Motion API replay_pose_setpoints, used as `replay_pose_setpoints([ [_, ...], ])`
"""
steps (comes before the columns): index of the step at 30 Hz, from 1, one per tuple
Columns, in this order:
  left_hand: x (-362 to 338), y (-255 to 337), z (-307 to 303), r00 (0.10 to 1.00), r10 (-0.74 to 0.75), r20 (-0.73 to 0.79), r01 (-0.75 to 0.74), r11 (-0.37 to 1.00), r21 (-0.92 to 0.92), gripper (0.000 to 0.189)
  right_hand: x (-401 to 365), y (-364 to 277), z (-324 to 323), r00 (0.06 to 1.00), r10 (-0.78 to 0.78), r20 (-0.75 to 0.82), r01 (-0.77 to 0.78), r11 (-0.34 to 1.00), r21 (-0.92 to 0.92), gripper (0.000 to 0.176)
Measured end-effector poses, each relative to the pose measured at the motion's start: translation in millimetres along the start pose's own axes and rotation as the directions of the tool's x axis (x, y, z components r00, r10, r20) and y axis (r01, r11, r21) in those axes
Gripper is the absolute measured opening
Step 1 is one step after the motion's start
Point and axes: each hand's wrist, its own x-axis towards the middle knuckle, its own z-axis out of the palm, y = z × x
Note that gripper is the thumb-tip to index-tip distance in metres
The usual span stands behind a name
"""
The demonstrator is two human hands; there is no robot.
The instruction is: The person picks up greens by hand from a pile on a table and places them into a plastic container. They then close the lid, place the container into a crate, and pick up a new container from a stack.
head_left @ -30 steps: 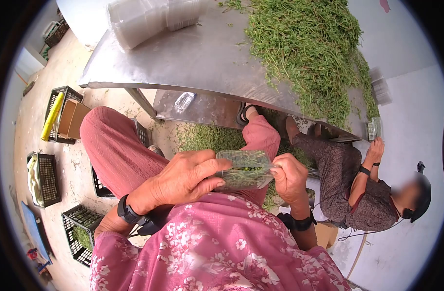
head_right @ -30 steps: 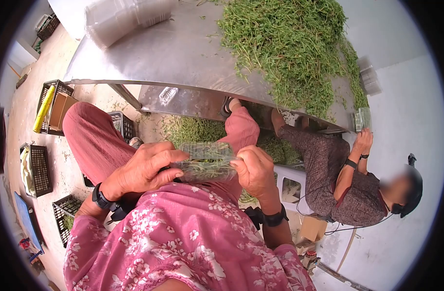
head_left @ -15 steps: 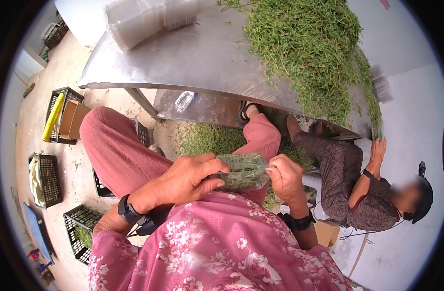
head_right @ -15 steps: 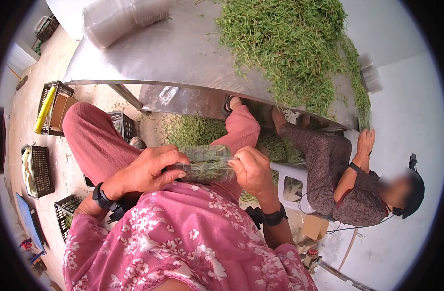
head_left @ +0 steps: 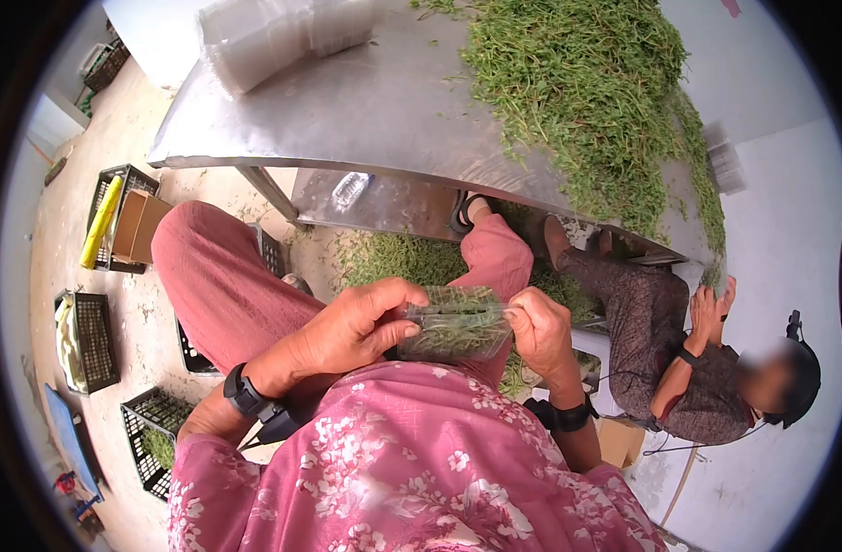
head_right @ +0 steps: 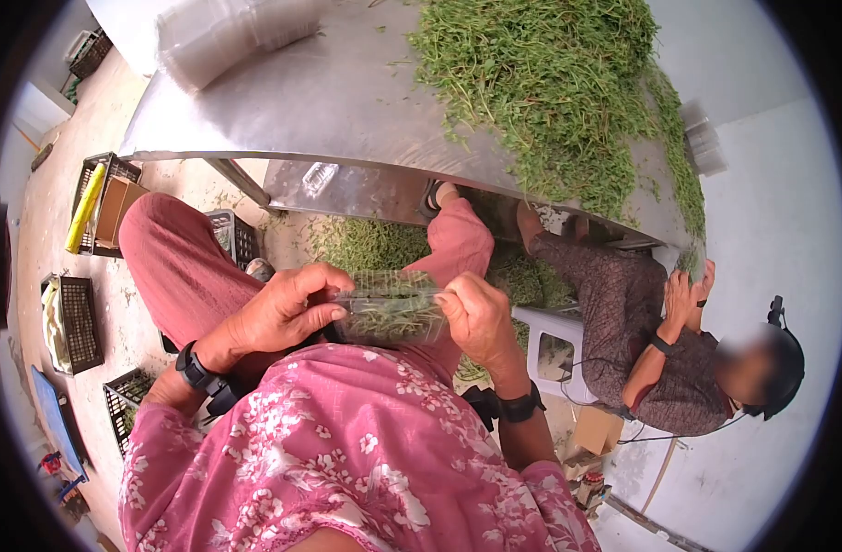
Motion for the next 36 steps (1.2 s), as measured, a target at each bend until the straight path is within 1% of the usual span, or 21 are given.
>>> replay_pose_setpoints([
  [1, -1, 1, -1, 0.998, -0.064, 0.016, 0.065, 0.997, -0.029, 0.027, -1, 1, 1, 1.000, 0.008, 0.002, -0.008, 1.000, 0.006, 0.021],
  [3, -1, -2, 1, 1.000, -0.016, -0.017, 0.016, 1.000, -0.016, 0.025, -3, 3, 2, 1.000, 0.025, 0.005, -0.025, 1.000, 0.018, 0.028],
  [6, 0, -5, 1, 0.998, 0.055, -0.039, -0.053, 0.997, 0.048, 0.021, -4, 6, 2, 1.000, 0.022, 0.000, -0.022, 1.000, 0.014, 0.029],
  [7, 0, -5, 1, 0.996, 0.079, -0.039, -0.076, 0.994, 0.076, 0.020, -4, 5, 3, 1.000, 0.020, 0.001, -0.020, 1.000, 0.015, 0.029],
  [10, -1, -7, 3, 0.998, 0.021, -0.065, -0.018, 0.999, 0.050, 0.018, -4, 4, 3, 1.000, 0.019, 0.000, -0.019, 1.000, 0.017, 0.029],
  [13, -2, -10, 5, 0.996, -0.010, -0.084, 0.016, 0.998, 0.067, 0.016, -4, 4, 5, 1.000, 0.029, 0.000, -0.029, 0.999, 0.020, 0.028],
  [16, 0, -11, 6, 0.992, 0.075, -0.106, -0.061, 0.990, 0.127, 0.016, -4, 4, 5, 0.999, 0.044, 0.007, -0.044, 0.999, 0.020, 0.025],
  [18, 1, -11, 7, 0.992, 0.081, -0.101, -0.065, 0.987, 0.150, 0.016, -4, 4, 5, 0.999, 0.044, 0.004, -0.044, 0.999, 0.014, 0.020],
  [22, 1, -13, 12, 0.985, 0.110, -0.136, -0.079, 0.973, 0.217, 0.013, -3, 4, 7, 0.998, 0.068, 0.013, -0.068, 0.998, 0.017, 0.021],
  [25, 6, -22, 14, 0.987, -0.003, -0.158, 0.029, 0.986, 0.165, 0.011, 0, 3, 10, 0.995, 0.098, 0.020, -0.098, 0.995, -0.001, 0.023],
  [29, 11, -27, 11, 0.989, -0.047, -0.143, 0.066, 0.989, 0.134, 0.010, 2, 4, 9, 0.989, 0.136, 0.051, -0.136, 0.991, -0.002, 0.024],
  [32, 10, -27, 10, 0.990, -0.095, -0.102, 0.099, 0.994, 0.034, 0.010, 2, 4, 8, 0.988, 0.138, 0.065, -0.139, 0.990, 0.016, 0.023],
  [33, 10, -26, 10, 0.989, -0.112, -0.091, 0.113, 0.994, 0.004, 0.010, 1, 7, 8, 0.989, 0.135, 0.059, -0.137, 0.990, 0.023, 0.024],
  [36, 9, -30, 12, 0.986, -0.144, -0.086, 0.144, 0.990, -0.013, 0.014, -2, 13, 10, 0.991, 0.125, 0.043, -0.126, 0.991, 0.039, 0.026],
])
